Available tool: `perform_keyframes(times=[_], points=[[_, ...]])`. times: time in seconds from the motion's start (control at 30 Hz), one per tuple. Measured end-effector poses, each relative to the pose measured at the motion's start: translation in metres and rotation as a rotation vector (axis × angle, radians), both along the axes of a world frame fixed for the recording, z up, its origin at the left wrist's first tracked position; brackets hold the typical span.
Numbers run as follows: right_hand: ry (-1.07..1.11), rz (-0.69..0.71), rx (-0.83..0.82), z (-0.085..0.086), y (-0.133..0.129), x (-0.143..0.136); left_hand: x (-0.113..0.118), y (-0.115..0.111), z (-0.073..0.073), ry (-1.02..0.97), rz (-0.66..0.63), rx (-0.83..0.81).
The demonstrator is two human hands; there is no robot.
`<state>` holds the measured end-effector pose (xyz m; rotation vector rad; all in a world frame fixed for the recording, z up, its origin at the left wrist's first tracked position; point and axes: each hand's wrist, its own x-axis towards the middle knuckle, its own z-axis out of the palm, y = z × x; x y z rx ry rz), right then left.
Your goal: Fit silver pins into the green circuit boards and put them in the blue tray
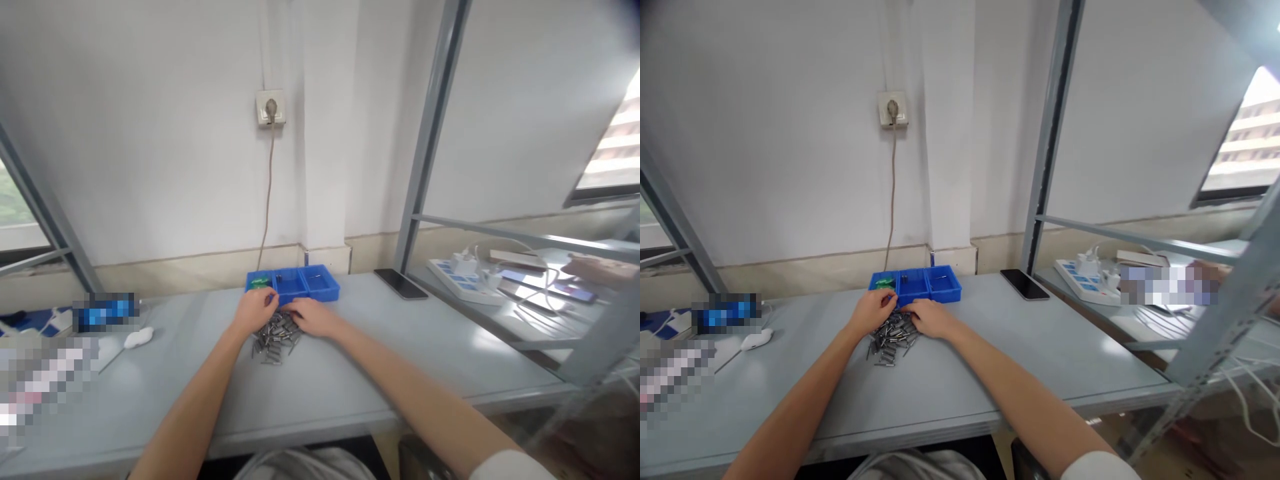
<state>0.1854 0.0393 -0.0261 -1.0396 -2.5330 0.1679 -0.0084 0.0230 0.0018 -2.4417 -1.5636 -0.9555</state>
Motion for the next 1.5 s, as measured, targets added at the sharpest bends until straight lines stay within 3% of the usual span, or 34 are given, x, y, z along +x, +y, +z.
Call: perform_keyframes(times=[0.43, 0.83, 1.17, 1.3, 1.5], points=[[-0.126, -0.068, 0.133, 0.007, -0.003, -0.002, 0.001, 0.001, -0.001, 0.014, -0.001, -0.015], [0.105, -0.124, 0.215, 0.012, -0.006, 0.0, 0.006, -0.007, 0.003, 0.025, -0.128, -0.051], [0.215, -0.151, 0.289, 0.016, -0.004, 0.005, 0.007, -0.003, -0.001, -0.075, -0.107, -0.02], [0.454, -0.116, 0.188, 0.018, 0.002, 0.01, 0.007, -0.002, 0.001, -0.143, -0.107, 0.013], [0.664, -0.086, -0.174, 0.018, 0.009, 0.009, 0.01, -0.004, 0.001, -0.204, -0.129, 0.035]])
